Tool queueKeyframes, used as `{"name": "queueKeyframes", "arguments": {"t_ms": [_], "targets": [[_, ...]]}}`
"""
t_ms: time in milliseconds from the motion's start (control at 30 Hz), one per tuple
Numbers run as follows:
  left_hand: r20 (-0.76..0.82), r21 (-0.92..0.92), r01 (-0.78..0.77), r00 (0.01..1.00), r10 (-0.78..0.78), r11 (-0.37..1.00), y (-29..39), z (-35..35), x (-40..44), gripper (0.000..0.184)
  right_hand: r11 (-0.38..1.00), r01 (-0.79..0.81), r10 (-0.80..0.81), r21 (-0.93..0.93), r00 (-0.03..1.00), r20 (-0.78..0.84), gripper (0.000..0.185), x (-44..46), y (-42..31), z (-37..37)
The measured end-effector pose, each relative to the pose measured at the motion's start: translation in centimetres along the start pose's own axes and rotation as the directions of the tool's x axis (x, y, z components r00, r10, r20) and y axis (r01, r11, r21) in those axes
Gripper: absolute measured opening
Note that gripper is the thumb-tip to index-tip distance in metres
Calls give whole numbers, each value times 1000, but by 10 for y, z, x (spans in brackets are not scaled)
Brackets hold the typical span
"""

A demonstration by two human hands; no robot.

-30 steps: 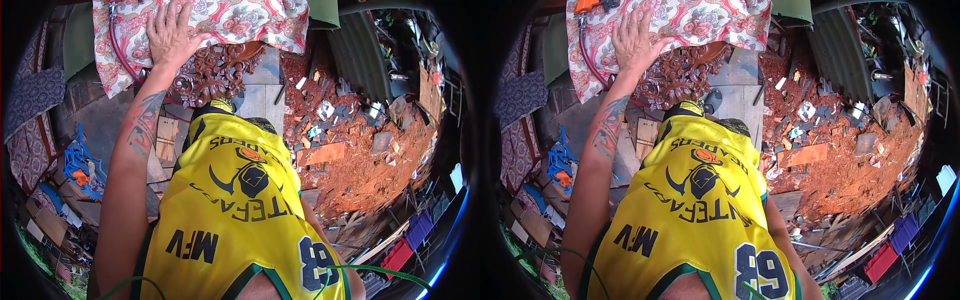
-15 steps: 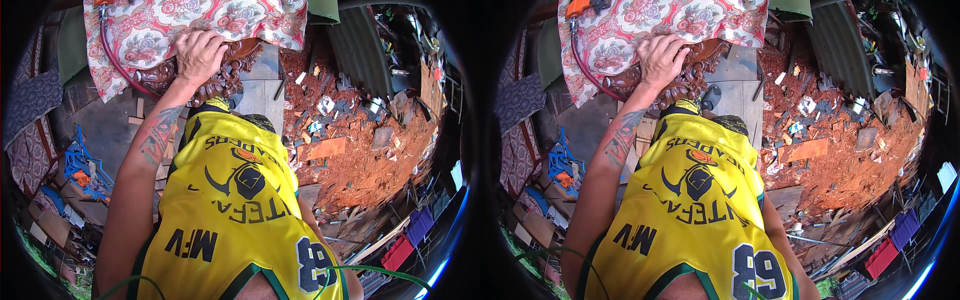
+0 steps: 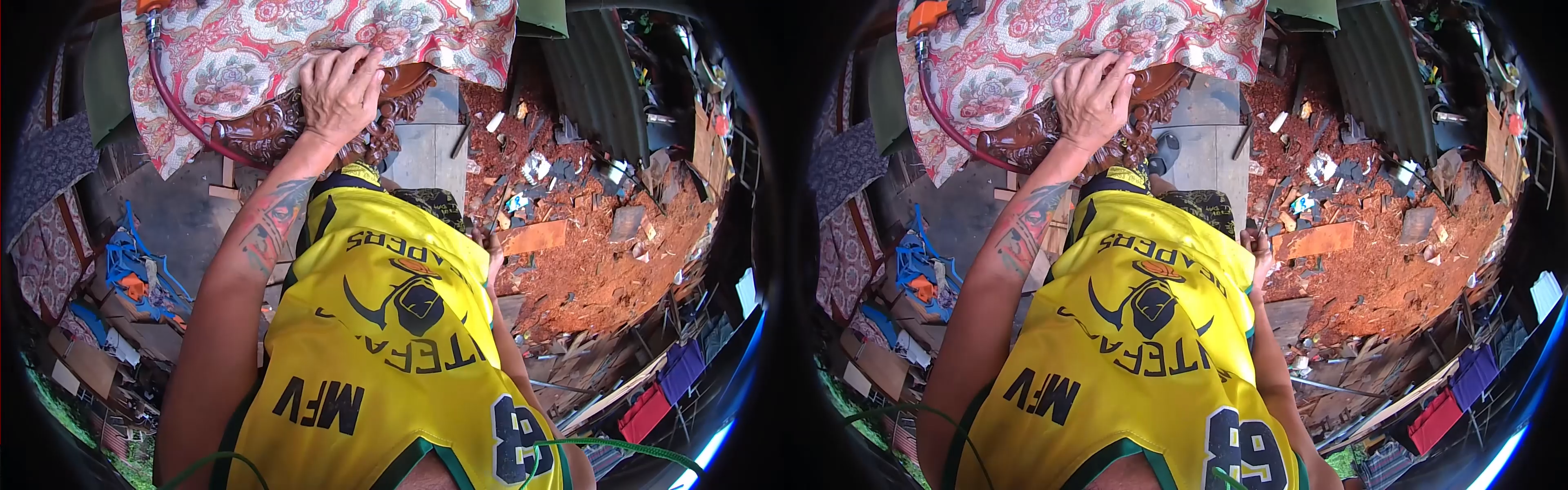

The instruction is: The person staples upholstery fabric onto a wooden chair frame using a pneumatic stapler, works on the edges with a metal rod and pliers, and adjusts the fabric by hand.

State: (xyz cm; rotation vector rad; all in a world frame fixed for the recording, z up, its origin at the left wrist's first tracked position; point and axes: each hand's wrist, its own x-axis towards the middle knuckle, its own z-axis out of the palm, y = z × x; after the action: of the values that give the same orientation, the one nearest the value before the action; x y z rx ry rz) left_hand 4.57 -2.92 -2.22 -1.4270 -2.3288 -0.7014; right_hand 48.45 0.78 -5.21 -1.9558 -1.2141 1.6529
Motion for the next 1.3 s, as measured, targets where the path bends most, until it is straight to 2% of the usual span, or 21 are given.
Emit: {"name": "queueKeyframes", "arguments": {"t_ms": [33,67,133,167,267,300,567,633,800,967,1200,1300], "targets": [[23,8,6,1000,-6,1000,1,1,-1,38,961,99,-106,-258,994,-15,21,-2,-28,11],[21,8,8,1000,-8,1000,1,1,-2,38,960,101,-108,-260,994,-14,21,-2,-49,18],[72,12,-6,997,5,1000,1,2,-3,40,922,220,-217,-320,975,44,24,3,-76,29],[72,12,-2,997,1,1000,1,2,-4,40,937,231,-229,-263,973,37,25,8,-80,36],[95,-14,-1,995,2,1000,-1,3,-5,41,940,226,-218,-255,974,61,28,8,-113,61],[104,-17,-3,995,5,1000,-2,3,-7,43,953,238,-223,-188,970,98,31,11,-117,66],[161,-10,2,987,-1,1000,-2,4,-9,48,940,269,-241,-211,959,151,33,7,-119,70],[177,-13,-54,983,55,998,-4,5,-8,47,943,248,-223,-224,966,129,34,9,-117,68],[200,5,-65,978,63,998,-2,3,-7,48,946,247,-228,-210,967,111,34,6,-128,75],[210,-54,-29,977,39,998,-2,1,-4,48,953,271,-251,-138,957,146,32,9,-135,86],[188,-96,-27,981,45,995,0,3,-6,46,944,303,-282,-133,947,154,32,3,-142,94],[204,-40,-12,979,20,999,4,5,-10,47,952,277,-258,-134,956,141,30,3,-141,93]]}}
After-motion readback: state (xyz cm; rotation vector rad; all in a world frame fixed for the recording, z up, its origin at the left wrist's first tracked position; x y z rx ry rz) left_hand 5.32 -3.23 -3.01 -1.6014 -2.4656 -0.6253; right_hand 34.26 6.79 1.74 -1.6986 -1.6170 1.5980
